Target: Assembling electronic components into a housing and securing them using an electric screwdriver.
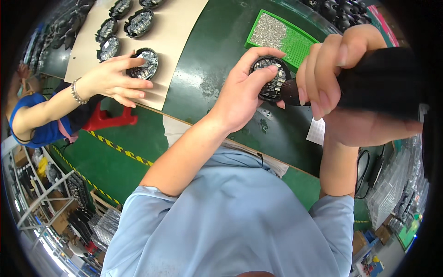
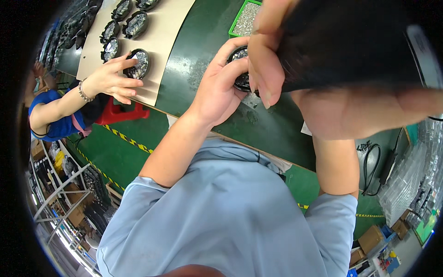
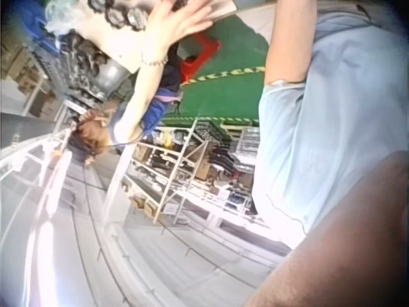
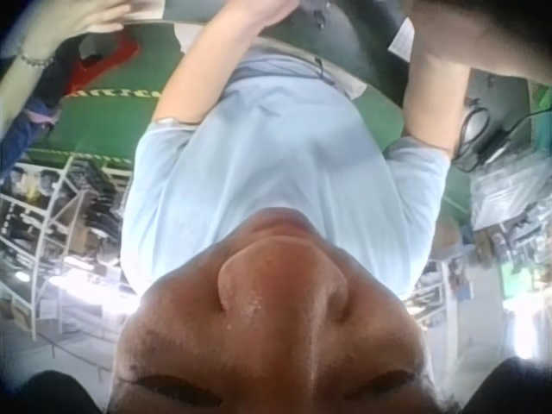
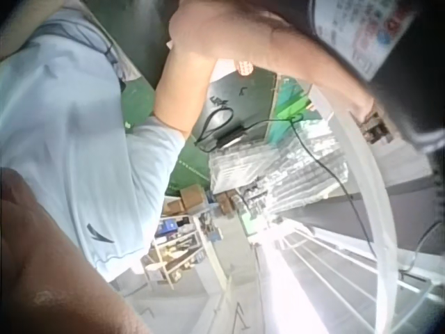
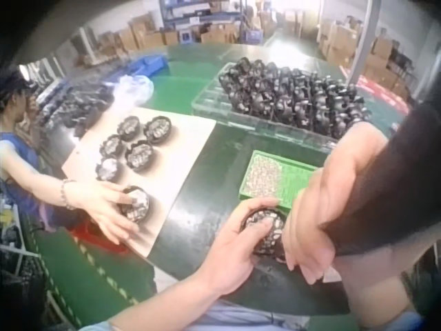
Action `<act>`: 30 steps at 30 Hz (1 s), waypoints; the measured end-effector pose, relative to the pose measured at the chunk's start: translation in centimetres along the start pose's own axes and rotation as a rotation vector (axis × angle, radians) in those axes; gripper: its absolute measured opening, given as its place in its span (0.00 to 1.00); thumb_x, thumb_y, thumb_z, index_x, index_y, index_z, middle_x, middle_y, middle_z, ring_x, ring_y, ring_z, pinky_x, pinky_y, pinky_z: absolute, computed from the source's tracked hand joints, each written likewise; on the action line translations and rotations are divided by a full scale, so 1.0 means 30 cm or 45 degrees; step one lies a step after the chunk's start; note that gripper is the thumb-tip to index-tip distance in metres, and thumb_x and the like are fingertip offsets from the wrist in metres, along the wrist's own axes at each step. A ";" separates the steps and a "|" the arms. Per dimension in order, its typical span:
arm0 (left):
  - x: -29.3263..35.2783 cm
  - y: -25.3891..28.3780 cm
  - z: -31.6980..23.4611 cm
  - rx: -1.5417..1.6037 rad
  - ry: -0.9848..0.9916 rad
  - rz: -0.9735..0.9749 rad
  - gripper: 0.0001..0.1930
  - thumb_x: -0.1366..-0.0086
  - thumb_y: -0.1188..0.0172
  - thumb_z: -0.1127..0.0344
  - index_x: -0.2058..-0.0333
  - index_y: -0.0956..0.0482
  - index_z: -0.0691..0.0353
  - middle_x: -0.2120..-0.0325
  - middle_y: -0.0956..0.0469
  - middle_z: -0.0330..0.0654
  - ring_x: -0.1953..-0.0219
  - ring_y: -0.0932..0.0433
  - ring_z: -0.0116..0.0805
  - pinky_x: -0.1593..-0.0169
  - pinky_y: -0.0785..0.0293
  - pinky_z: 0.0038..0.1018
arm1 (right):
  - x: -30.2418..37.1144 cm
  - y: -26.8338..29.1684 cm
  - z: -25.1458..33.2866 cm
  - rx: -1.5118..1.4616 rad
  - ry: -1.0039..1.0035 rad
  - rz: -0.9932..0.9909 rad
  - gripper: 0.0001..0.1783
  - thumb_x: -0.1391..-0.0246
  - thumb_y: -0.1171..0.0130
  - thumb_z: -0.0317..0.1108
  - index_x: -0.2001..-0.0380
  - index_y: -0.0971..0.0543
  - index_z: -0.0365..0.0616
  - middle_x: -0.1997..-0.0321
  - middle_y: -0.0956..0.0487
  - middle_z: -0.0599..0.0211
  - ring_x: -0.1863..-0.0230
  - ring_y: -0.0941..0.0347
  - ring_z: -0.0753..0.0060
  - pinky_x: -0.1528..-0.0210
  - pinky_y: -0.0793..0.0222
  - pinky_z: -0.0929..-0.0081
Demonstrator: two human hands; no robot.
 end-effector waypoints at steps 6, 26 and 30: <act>0.000 0.006 -0.012 0.046 -0.023 0.029 0.14 0.25 0.52 0.71 0.44 0.31 0.61 0.63 0.21 0.45 0.65 0.17 0.32 0.66 0.18 0.31 | -0.005 -0.004 -0.003 -0.019 -0.028 0.069 0.60 0.52 0.55 0.86 0.46 0.31 0.32 0.77 0.26 0.65 0.79 0.29 0.72 0.72 0.32 0.72; 0.028 -0.030 -0.019 -0.333 -0.076 0.059 0.16 0.25 0.51 0.66 0.42 0.34 0.65 0.56 0.20 0.59 0.63 0.16 0.44 0.67 0.22 0.30 | 0.029 0.130 0.136 0.212 0.388 -0.432 0.61 0.44 0.80 0.85 0.62 0.25 0.29 0.85 0.25 0.58 0.88 0.29 0.66 0.84 0.28 0.71; 0.090 -0.064 -0.052 -0.559 -0.244 0.092 0.15 0.23 0.53 0.66 0.43 0.34 0.65 0.54 0.20 0.59 0.62 0.16 0.41 0.66 0.20 0.27 | 0.046 0.209 0.109 0.509 0.102 -0.572 0.64 0.46 0.79 0.87 0.49 0.29 0.28 0.77 0.28 0.64 0.78 0.31 0.71 0.70 0.31 0.72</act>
Point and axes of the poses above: each hand's wrist, its own x-axis away from the middle knuckle, its own y-axis out of the back of the hand, z = x × y, the point moved 9 cm from there along -x, towards the middle knuckle
